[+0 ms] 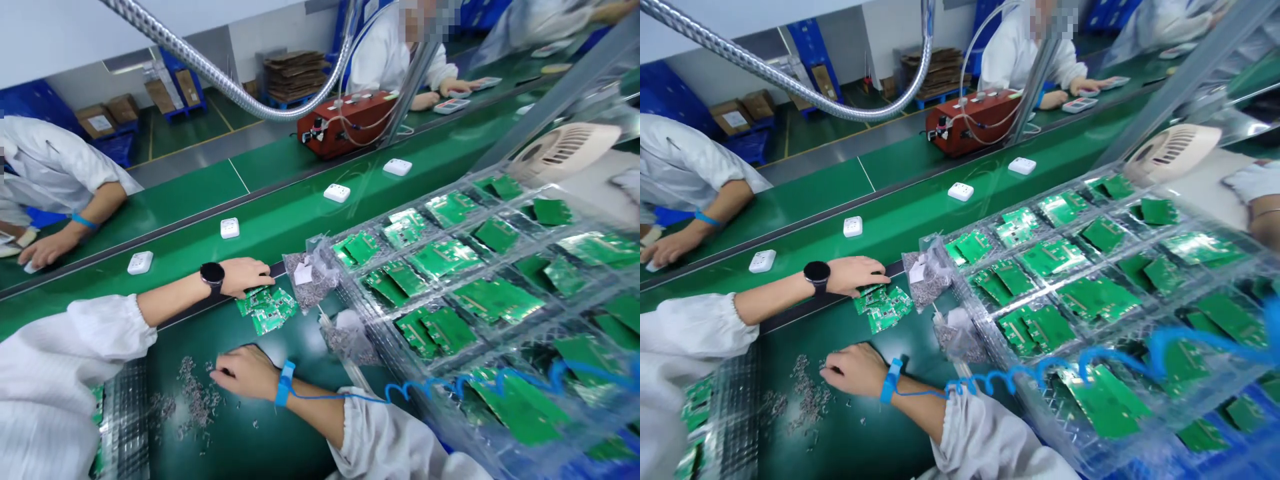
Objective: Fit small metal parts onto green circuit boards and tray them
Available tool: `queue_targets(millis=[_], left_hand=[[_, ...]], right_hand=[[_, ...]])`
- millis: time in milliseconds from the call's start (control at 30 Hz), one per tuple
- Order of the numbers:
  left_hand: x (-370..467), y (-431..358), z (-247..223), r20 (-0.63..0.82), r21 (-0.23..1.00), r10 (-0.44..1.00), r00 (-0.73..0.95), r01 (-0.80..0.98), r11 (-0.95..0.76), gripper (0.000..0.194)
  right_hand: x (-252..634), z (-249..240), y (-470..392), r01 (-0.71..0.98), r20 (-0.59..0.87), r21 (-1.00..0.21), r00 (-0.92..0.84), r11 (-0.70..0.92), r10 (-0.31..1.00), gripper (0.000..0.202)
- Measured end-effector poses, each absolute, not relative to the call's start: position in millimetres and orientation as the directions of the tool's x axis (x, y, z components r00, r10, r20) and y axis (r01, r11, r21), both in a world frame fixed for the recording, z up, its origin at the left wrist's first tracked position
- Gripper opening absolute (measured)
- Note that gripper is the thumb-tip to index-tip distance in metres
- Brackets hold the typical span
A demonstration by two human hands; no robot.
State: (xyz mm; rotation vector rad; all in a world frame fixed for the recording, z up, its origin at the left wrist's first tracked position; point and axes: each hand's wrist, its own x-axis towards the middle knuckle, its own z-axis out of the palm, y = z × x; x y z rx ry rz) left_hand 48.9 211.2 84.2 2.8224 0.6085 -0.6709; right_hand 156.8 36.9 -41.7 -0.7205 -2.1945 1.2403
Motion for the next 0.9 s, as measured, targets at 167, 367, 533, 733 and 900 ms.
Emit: queue_targets(millis=[167,367,533,733,900], left_hand=[[46,210,71,-0.406,0.1,0.243,0.881,0.306,-0.947,0.07],[42,205,67,-0.498,0.079,0.186,0.847,0.257,-0.963,0.082],[41,202,69,-0.506,0.107,0.271,0.819,0.371,-0.922,0.077],[27,195,90,-0.357,0.223,0.55,0.755,0.641,-0.735,0.066],[29,177,91,-0.351,0.142,0.809,0.472,0.881,-0.452,0.081]], right_hand=[[157,-38,43,0.217,0.178,-0.871,-0.698,0.441,0.693,0.036],[153,-40,42,0.224,0.231,-0.842,-0.673,0.491,0.703,0.033],[152,-36,42,0.268,0.219,-0.819,-0.673,0.508,0.707,0.034],[152,-38,45,0.269,0.195,-0.827,-0.685,0.493,0.702,0.034],[152,-40,43,0.25,0.182,-0.853,-0.68,0.458,0.71,0.031]])
